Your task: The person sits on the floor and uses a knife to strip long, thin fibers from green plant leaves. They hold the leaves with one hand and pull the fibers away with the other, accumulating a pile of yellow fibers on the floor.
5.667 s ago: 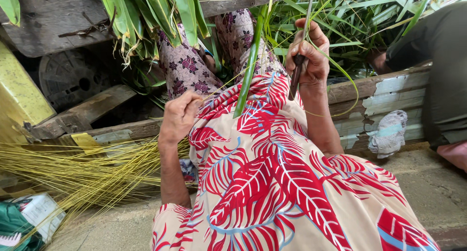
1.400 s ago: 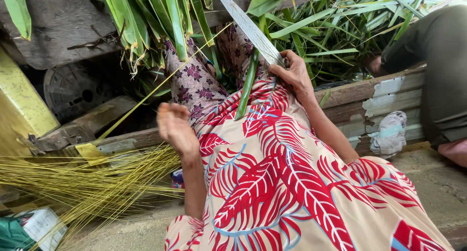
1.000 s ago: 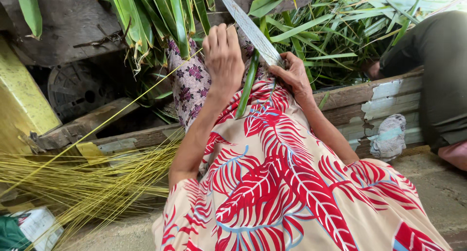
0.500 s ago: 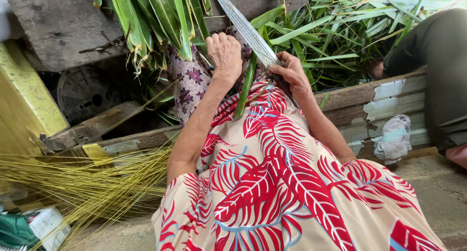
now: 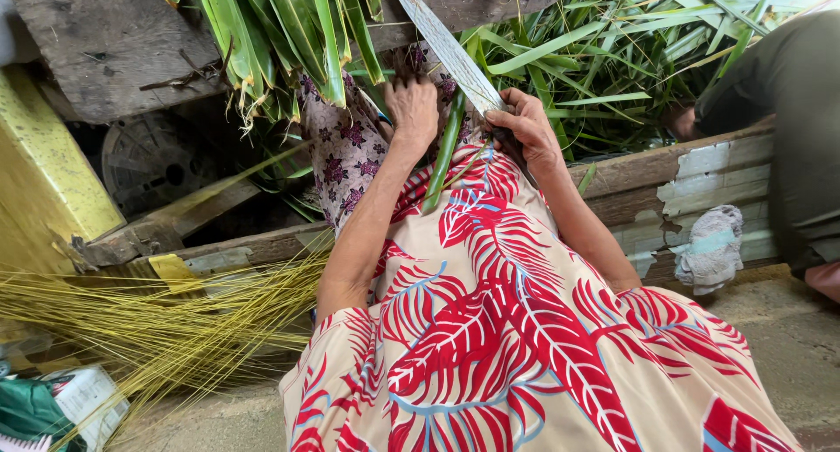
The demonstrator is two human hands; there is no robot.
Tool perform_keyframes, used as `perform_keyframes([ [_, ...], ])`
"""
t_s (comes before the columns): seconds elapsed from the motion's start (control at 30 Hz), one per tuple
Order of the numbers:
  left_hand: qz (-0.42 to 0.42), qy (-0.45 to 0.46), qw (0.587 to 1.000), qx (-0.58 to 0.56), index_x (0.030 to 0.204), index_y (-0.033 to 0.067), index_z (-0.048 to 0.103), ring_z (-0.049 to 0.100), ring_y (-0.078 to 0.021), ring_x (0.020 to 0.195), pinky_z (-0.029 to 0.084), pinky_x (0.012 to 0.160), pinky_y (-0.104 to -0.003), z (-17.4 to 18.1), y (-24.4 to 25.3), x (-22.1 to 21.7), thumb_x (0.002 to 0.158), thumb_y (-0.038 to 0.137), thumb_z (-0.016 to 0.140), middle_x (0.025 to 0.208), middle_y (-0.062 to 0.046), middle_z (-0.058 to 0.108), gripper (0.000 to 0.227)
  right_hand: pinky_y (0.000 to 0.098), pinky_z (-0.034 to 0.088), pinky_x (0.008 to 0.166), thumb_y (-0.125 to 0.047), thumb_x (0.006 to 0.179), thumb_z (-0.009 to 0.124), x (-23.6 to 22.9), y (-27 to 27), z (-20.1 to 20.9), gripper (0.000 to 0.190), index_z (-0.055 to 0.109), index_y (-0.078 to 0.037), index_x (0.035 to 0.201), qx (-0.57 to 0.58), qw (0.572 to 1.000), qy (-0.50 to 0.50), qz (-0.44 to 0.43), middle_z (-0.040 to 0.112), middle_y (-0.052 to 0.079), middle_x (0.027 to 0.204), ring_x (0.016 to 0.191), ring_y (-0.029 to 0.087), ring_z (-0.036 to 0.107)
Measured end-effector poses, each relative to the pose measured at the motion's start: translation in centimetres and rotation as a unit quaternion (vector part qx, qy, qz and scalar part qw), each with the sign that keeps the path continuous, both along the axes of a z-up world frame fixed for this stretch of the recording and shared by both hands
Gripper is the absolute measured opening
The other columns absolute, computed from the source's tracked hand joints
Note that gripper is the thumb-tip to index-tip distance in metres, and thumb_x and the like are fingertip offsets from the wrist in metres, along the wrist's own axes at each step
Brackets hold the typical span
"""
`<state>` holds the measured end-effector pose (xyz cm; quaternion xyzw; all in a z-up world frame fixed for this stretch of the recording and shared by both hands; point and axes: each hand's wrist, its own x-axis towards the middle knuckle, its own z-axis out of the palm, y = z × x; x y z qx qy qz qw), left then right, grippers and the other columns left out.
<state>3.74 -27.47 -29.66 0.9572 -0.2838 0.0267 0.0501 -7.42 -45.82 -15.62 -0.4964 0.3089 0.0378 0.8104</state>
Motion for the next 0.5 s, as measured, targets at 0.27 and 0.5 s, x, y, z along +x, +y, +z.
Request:
perform_keyframes([
  [0.27, 0.06, 0.345, 0.915, -0.202, 0.103, 0.007, 0.075, 0.081, -0.0468, 0.087, 0.059, 0.081, -0.056, 3.2, 1.8, 1.4, 0.097, 0.007, 0.062, 0.087, -0.018, 0.08, 0.015, 0.0314, 0.062, 0.043, -0.008, 0.092, 0.086, -0.3, 0.3, 1.3, 0.036, 0.067, 0.008, 0.119, -0.013, 1.0, -0.004, 0.005, 0.068, 0.019, 0.077, 0.057, 0.022, 0.073],
  [0.5, 0.067, 0.486, 0.81, -0.321, 0.095, 0.0169, 0.084, 0.079, -0.0207, 0.071, 0.063, 0.073, -0.037, 13.3, 4.0, -0.3, 0.098, 0.013, 0.07, 0.066, -0.002, 0.077, 0.014, 0.0363, 0.066, 0.046, -0.003, 0.092, 0.084, -0.9, 1.7, 4.1, 0.034, 0.067, 0.007, 0.12, 0.014, 0.999, -0.005, 0.041, 0.069, 0.016, 0.077, 0.06, 0.023, 0.075],
])
